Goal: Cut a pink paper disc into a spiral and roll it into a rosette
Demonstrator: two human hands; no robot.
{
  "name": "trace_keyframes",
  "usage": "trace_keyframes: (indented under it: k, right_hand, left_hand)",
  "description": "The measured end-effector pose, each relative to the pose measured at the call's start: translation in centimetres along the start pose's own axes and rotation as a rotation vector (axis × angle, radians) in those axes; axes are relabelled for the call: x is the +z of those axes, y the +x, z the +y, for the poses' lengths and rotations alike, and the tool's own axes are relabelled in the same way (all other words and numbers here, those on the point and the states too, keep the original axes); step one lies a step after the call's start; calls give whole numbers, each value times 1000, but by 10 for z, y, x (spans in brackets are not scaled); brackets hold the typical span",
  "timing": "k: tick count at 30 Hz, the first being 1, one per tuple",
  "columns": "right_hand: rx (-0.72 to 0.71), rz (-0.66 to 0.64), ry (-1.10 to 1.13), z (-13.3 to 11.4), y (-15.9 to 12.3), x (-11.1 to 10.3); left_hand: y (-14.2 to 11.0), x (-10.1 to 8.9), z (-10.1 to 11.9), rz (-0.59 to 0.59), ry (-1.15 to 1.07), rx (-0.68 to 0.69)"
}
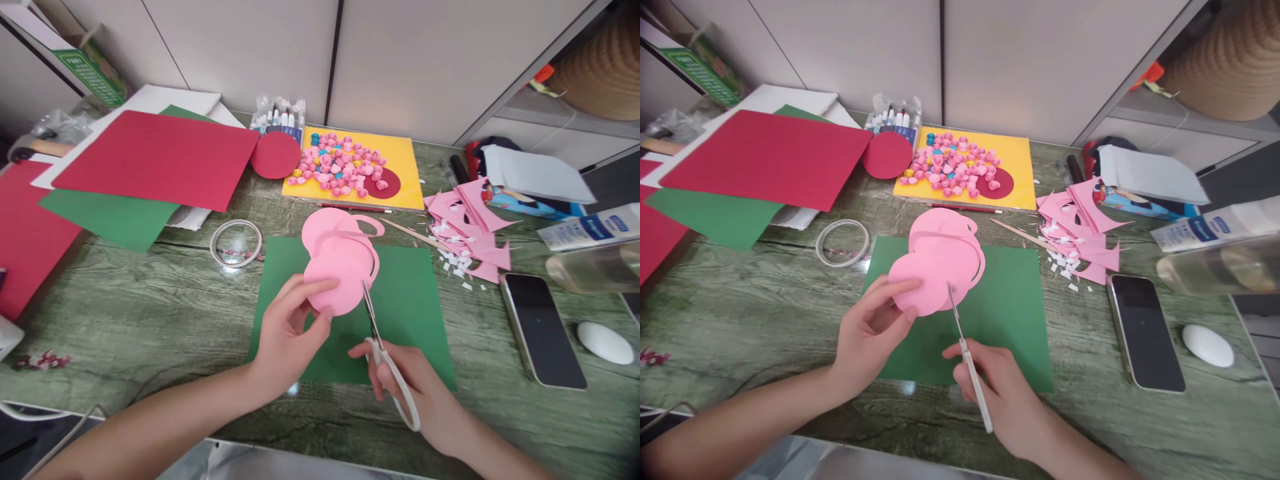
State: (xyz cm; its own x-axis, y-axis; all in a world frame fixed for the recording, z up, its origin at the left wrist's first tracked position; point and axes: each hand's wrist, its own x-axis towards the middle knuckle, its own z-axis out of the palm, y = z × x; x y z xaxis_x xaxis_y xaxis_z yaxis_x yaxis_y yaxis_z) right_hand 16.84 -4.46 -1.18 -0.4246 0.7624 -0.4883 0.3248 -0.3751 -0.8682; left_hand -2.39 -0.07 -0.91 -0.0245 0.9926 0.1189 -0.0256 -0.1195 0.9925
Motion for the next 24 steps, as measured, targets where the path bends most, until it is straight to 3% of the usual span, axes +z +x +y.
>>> trace_keyframes:
  k: [6, 24]
  right_hand:
    - [-49, -6, 5, -1, -3, -1]
    - [-43, -5, -5, 3, 2, 1]
  left_hand:
    - [-3, 0, 0, -49, -28, -34]
    - [0, -2, 1, -24, 0, 25]
